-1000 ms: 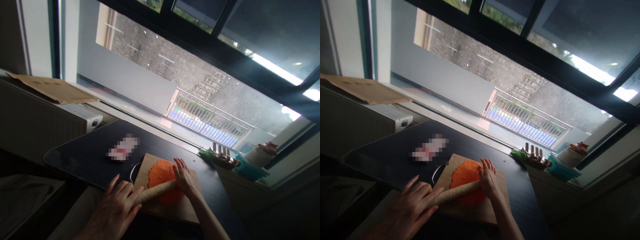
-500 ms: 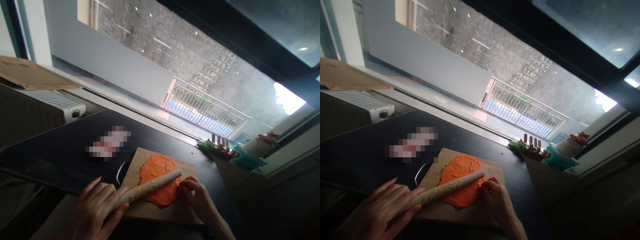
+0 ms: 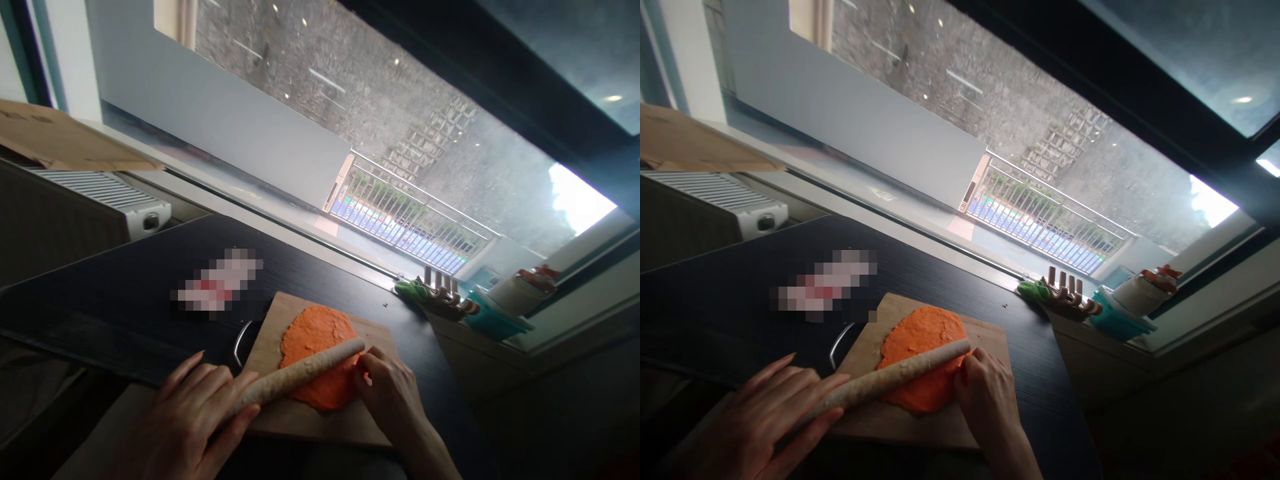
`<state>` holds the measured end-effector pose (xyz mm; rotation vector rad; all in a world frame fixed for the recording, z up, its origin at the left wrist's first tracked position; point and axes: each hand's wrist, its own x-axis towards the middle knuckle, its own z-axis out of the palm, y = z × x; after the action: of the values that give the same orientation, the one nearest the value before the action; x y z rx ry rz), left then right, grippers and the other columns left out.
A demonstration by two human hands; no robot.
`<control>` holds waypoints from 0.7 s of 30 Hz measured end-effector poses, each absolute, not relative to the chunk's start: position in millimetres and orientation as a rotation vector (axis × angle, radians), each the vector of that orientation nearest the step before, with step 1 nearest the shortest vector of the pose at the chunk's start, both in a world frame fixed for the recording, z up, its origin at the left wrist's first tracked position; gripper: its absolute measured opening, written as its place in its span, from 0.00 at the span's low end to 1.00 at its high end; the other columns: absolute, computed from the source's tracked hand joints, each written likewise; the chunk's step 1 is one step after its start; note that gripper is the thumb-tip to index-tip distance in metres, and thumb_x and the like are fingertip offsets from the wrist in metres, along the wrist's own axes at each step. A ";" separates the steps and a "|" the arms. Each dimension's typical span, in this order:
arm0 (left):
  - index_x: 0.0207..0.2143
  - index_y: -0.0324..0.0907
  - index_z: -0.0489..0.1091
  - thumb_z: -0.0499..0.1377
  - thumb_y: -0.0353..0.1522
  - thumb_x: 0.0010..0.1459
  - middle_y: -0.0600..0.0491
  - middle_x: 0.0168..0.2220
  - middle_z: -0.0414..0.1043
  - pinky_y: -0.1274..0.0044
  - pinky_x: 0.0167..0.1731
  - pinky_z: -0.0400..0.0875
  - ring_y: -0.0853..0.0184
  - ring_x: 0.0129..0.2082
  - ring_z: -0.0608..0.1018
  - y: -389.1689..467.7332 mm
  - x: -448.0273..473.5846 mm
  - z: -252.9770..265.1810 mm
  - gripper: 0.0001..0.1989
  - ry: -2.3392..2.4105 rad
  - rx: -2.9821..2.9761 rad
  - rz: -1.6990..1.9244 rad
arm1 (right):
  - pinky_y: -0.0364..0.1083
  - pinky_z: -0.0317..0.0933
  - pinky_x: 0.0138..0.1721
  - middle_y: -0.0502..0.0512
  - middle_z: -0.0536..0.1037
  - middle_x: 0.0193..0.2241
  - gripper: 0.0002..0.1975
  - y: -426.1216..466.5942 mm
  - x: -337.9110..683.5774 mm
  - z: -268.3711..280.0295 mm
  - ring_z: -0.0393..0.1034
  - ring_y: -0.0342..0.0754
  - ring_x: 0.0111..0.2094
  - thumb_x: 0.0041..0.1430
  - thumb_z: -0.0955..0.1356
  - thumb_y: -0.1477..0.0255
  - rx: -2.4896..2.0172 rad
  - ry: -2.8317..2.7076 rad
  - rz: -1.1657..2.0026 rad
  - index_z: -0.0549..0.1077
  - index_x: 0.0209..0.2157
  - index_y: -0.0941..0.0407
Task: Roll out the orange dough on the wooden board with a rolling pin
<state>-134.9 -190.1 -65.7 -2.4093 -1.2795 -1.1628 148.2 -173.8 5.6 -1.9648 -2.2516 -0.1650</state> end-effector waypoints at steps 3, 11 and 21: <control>0.48 0.49 0.67 0.53 0.44 0.60 0.59 0.33 0.75 0.67 0.52 0.60 0.67 0.33 0.76 -190.1 -133.8 -66.3 0.17 -1.301 -2.393 -1.187 | 0.41 0.49 0.30 0.48 0.73 0.29 0.08 -173.6 145.5 7.4 0.67 0.43 0.30 0.56 0.62 0.74 -2.012 -2.222 -0.177 0.69 0.25 0.54; 0.50 0.50 0.66 0.56 0.43 0.59 0.60 0.34 0.75 0.70 0.52 0.60 0.69 0.33 0.76 -186.8 -137.7 -67.6 0.17 -1.219 -2.408 -1.142 | 0.42 0.51 0.28 0.50 0.76 0.26 0.16 -156.4 181.9 18.9 0.67 0.44 0.28 0.60 0.59 0.64 -2.070 -2.001 0.283 0.75 0.28 0.54; 0.48 0.48 0.67 0.54 0.40 0.61 0.59 0.33 0.75 0.68 0.52 0.60 0.68 0.33 0.76 -190.4 -132.1 -64.7 0.15 -1.251 -2.388 -1.248 | 0.42 0.53 0.28 0.50 0.77 0.26 0.10 -142.4 168.7 18.5 0.69 0.46 0.29 0.51 0.63 0.71 -2.181 -2.008 0.312 0.76 0.30 0.52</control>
<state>-132.1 -190.4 -64.7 -2.3880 -1.2507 -1.2479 168.7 -142.4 18.5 -2.1807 -2.0084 0.3120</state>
